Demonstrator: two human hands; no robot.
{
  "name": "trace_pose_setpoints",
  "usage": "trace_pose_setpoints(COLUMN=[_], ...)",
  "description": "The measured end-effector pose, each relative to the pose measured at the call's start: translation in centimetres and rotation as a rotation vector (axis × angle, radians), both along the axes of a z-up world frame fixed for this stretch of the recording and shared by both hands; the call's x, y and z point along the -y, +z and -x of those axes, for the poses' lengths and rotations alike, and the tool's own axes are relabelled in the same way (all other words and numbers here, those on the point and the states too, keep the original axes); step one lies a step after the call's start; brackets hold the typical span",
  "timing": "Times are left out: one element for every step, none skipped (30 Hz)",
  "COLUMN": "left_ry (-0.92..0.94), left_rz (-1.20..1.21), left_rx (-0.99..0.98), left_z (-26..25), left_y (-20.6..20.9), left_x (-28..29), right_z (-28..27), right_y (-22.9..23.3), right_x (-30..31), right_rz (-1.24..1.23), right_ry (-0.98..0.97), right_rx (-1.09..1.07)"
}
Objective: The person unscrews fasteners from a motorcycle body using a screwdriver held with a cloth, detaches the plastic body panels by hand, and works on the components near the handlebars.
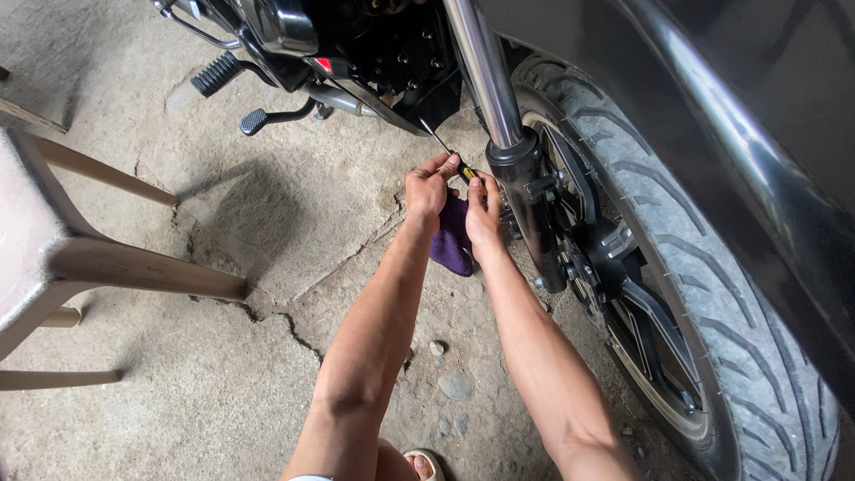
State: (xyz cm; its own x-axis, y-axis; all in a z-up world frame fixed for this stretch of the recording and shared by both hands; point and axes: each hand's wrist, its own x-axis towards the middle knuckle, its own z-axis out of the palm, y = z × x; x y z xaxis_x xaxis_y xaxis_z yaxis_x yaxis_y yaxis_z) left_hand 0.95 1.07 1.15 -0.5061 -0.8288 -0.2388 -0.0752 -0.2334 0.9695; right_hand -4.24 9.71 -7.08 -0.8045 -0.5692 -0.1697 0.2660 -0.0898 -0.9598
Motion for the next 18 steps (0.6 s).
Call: trace_pose_setpoints(left_ry=[0.0, 0.003, 0.006, 0.004, 0.0, -0.004, -0.005, 0.003, 0.012, 0.013, 0.019, 0.028, 0.03, 0.042, 0.054, 0.053, 0.041, 0.027], left_rz=[0.0, -0.012, -0.023, -0.024, -0.022, -0.021, -0.023, -0.022, -0.022, -0.021, -0.027, -0.032, -0.029, -0.027, -0.025, -0.026, -0.014, 0.0], left_rx=[0.0, 0.034, 0.068, 0.067, 0.024, -0.019, -0.019, 0.001, 0.02, 0.019, 0.005, -0.008, -0.008, 0.006, 0.02, 0.022, 0.001, -0.025], left_z=[0.0, 0.0, 0.0, 0.1, 0.1, 0.2, 0.2, 0.3, 0.3, 0.3, 0.2, 0.1, 0.1, -0.1, -0.3, -0.4, -0.5, -0.4], left_y=[-0.1, -0.2, -0.3, -0.4, -0.6, -0.7, -0.8, -0.7, -0.5, -0.3, -0.1, 0.1, 0.2, 0.2, 0.2, 0.1, -0.1, -0.2], left_x=[0.0, 0.0, 0.0, 0.0, 0.2, 0.3, 0.2, 0.1, 0.1, 0.0, -0.1, -0.1, -0.1, -0.2, -0.1, 0.0, 0.1, 0.4], right_z=[-0.1, -0.1, -0.1, -0.1, 0.0, 0.1, 0.2, 0.4, 0.6, 0.8, 0.9, 1.0, 1.3, 1.5, 1.5, 1.2, 0.8, 0.7], right_y=[0.1, 0.1, 0.1, -0.1, -0.4, -0.8, -1.3, -1.7, -2.0, -2.4, -2.5, -2.6, -2.5, -2.2, -1.9, -1.6, -1.5, -1.2], right_x=[0.0, -0.1, -0.1, 0.0, 0.1, 0.2, 0.2, 0.3, 0.5, 0.7, 1.0, 1.2, 1.1, 0.9, 0.8, 0.7, 0.7, 0.8], right_rz=[0.0, 0.001, 0.001, 0.0, -0.011, -0.021, -0.023, 0.014, 0.05, 0.052, 0.067, 0.084, 0.087, 0.105, 0.122, 0.121, 0.113, 0.107], right_ry=[0.0, -0.004, -0.008, -0.01, -0.012, -0.013, -0.014, -0.01, -0.006, -0.005, -0.009, -0.011, -0.008, 0.011, 0.03, 0.03, 0.004, -0.022], right_rx=[0.0, 0.004, 0.009, 0.008, -0.004, -0.016, -0.016, -0.018, -0.021, -0.023, 0.009, 0.042, 0.041, 0.163, 0.285, 0.287, 0.264, 0.236])
